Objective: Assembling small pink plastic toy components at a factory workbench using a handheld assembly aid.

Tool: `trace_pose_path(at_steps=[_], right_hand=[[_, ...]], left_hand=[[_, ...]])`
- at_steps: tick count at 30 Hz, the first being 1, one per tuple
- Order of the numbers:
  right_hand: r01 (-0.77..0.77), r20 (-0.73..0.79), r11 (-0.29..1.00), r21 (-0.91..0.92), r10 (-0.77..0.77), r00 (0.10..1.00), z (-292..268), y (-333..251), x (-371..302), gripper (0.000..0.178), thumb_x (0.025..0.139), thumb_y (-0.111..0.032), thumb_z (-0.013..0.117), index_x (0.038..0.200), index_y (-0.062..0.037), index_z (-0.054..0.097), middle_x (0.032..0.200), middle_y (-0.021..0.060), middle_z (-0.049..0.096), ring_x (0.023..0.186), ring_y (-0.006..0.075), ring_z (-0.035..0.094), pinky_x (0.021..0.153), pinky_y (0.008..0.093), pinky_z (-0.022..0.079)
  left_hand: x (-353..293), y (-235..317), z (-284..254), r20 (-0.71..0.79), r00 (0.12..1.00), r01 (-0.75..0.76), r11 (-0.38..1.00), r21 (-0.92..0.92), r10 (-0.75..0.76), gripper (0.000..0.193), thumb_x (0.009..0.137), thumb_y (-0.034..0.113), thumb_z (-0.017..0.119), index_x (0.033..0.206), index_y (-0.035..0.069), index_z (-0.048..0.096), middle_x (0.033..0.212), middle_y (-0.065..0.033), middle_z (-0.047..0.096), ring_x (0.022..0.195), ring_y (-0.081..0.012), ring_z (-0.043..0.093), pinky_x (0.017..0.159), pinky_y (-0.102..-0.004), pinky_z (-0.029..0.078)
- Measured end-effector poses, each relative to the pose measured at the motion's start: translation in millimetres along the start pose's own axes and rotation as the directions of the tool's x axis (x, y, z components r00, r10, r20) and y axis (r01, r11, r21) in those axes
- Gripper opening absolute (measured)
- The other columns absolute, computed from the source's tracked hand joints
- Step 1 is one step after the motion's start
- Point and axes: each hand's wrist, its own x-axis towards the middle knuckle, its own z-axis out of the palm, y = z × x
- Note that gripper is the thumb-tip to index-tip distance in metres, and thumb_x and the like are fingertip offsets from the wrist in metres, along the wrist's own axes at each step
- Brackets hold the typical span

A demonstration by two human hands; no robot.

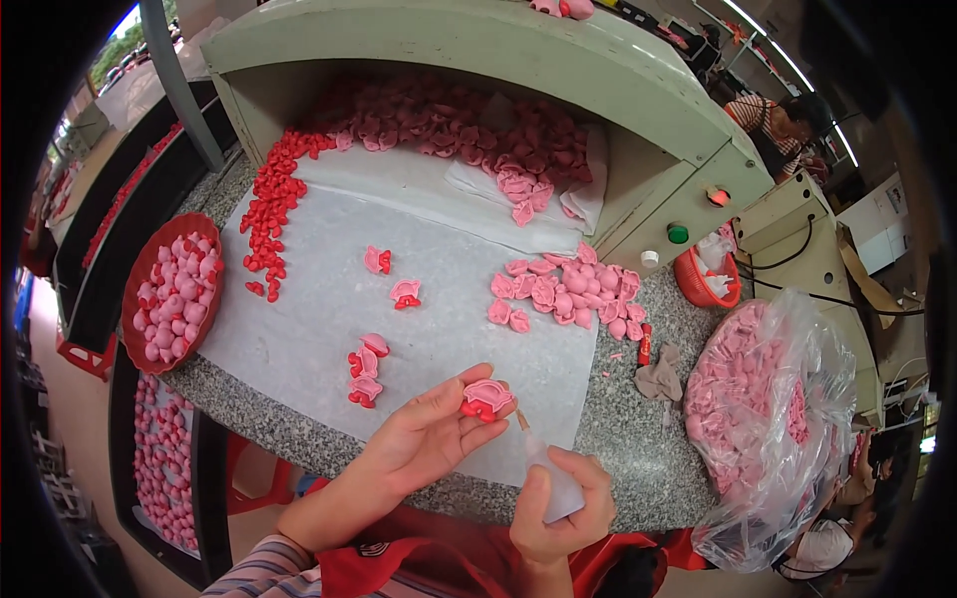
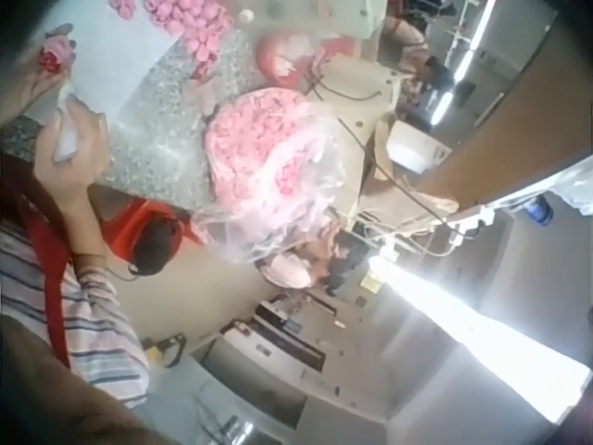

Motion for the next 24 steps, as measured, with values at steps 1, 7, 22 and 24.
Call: trace_pose_path(at_steps=[1, 7, 22, 24], right_hand=[[0.012, -0.004, 1.000, -0.001, -0.012, 1.000, -1.0, -0.9, -0.1, 0.017, 0.071, -0.007, 0.060, 0.084, 0.0033, 0.055, 0.064, 0.0111, 0.055, 0.052, 0.0185, 0.052, 0.049, 0.0262, 0.040], [0.028, -0.001, 0.999, -0.025, -0.028, 1.000, -0.7, -5.3, -0.4, 0.017, 0.069, -0.006, 0.060, 0.083, 0.0027, 0.056, 0.066, 0.0113, 0.056, 0.054, 0.0195, 0.053, 0.050, 0.0272, 0.041], [0.128, 0.015, 0.991, -0.040, -0.127, 0.992, 7.6, -4.3, 3.4, 0.020, 0.063, -0.003, 0.064, 0.082, 0.0004, 0.056, 0.069, 0.0077, 0.060, 0.042, 0.0203, 0.047, 0.039, 0.0277, 0.037], [0.138, 0.006, 0.989, -0.055, -0.138, 0.990, 8.8, -4.5, 3.4, 0.020, 0.063, -0.003, 0.065, 0.082, 0.0005, 0.057, 0.069, 0.0078, 0.060, 0.043, 0.0204, 0.048, 0.039, 0.0277, 0.037]], left_hand=[[-0.3, -0.5, 0.2, -0.005, 1.000, -0.001, 1.000, 0.000, 0.001, 0.037, 0.087, 0.022, 0.052, 0.121, 0.007, 0.045, 0.119, -0.0137, 0.049, 0.112, -0.0277, 0.047, 0.096, -0.0382, 0.040], [-1.2, 0.3, 1.0, -0.012, 1.000, -0.009, 0.999, -0.031, 0.009, 0.037, 0.087, 0.021, 0.052, 0.120, 0.006, 0.045, 0.118, -0.0140, 0.049, 0.112, -0.0286, 0.047, 0.096, -0.0390, 0.040], [-2.0, 1.2, 5.6, -0.015, 0.997, -0.075, 0.996, 0.040, 0.076, 0.038, 0.086, 0.022, 0.054, 0.120, 0.006, 0.046, 0.118, -0.0124, 0.050, 0.115, -0.0276, 0.045, 0.096, -0.0393, 0.040], [-2.3, 1.3, 5.8, -0.039, 0.996, -0.078, 0.996, 0.048, 0.080, 0.038, 0.086, 0.022, 0.054, 0.120, 0.006, 0.046, 0.118, -0.0121, 0.050, 0.116, -0.0275, 0.045, 0.096, -0.0391, 0.040]])
